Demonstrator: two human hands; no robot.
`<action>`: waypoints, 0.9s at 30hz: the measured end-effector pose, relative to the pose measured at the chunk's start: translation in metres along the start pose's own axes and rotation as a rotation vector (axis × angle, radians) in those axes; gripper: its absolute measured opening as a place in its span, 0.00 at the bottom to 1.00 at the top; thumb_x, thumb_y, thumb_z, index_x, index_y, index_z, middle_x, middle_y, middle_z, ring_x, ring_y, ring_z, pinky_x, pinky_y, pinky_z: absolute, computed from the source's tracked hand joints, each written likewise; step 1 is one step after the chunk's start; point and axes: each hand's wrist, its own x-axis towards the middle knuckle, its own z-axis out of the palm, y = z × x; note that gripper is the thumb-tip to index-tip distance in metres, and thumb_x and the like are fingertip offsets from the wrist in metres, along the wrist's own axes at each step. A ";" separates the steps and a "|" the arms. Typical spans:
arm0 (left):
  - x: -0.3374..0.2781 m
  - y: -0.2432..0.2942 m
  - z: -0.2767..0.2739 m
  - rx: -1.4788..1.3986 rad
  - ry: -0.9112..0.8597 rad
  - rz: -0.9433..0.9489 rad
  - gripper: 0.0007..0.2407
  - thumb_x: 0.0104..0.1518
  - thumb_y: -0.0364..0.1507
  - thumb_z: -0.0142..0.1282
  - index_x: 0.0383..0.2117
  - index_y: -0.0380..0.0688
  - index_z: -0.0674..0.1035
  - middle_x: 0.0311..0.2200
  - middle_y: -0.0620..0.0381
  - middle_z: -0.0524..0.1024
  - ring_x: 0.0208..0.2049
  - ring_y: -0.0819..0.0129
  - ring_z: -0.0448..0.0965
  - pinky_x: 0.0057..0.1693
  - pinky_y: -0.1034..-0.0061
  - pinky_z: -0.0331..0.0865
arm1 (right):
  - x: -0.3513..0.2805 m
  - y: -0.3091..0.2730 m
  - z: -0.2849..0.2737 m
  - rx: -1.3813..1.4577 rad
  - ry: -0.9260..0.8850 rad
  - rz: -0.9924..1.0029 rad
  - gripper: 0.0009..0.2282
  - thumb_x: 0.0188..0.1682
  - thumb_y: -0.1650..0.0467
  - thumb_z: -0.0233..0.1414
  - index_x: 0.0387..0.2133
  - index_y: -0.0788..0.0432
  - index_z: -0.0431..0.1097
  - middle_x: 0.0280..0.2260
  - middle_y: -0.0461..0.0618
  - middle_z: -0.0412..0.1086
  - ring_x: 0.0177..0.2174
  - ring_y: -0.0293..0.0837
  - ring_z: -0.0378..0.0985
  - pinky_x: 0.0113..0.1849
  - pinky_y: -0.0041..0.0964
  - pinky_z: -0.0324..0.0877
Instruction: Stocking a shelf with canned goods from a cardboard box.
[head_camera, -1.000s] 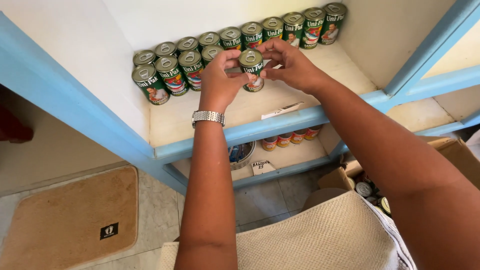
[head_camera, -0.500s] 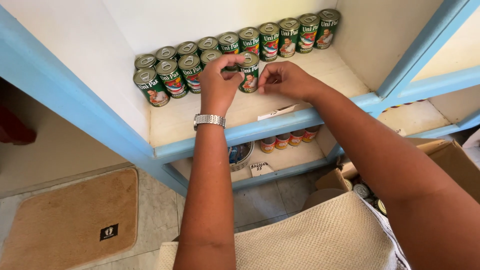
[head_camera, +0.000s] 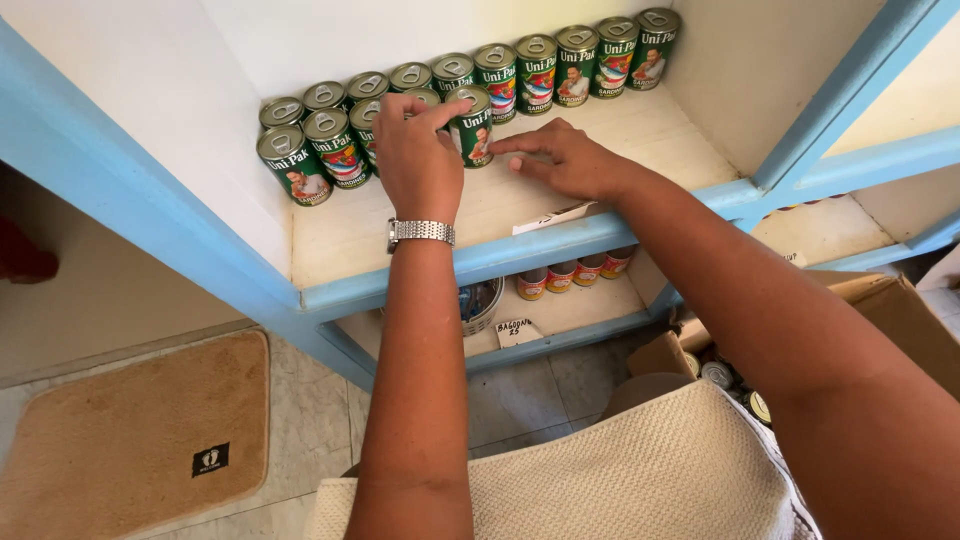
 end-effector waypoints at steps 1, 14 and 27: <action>0.000 0.000 -0.001 0.000 -0.001 0.000 0.18 0.46 0.17 0.60 0.36 0.63 0.89 0.38 0.57 0.70 0.42 0.58 0.72 0.48 0.65 0.70 | 0.000 0.002 0.001 0.000 0.000 0.001 0.17 0.55 0.61 0.50 0.58 0.36 0.70 0.48 0.51 0.74 0.51 0.51 0.65 0.55 0.46 0.63; 0.001 0.000 -0.003 0.104 -0.017 -0.065 0.18 0.47 0.21 0.63 0.35 0.72 0.89 0.41 0.63 0.68 0.48 0.59 0.65 0.54 0.61 0.61 | 0.008 0.000 0.004 -0.015 -0.081 0.029 0.17 0.56 0.55 0.45 0.54 0.37 0.74 0.55 0.40 0.74 0.53 0.50 0.62 0.60 0.46 0.55; -0.006 0.000 0.009 0.170 0.012 -0.057 0.22 0.45 0.19 0.62 0.40 0.73 0.88 0.45 0.62 0.67 0.49 0.57 0.62 0.53 0.60 0.53 | 0.012 0.002 0.010 -0.061 -0.132 0.033 0.20 0.53 0.54 0.45 0.60 0.33 0.66 0.58 0.39 0.68 0.53 0.47 0.57 0.56 0.51 0.44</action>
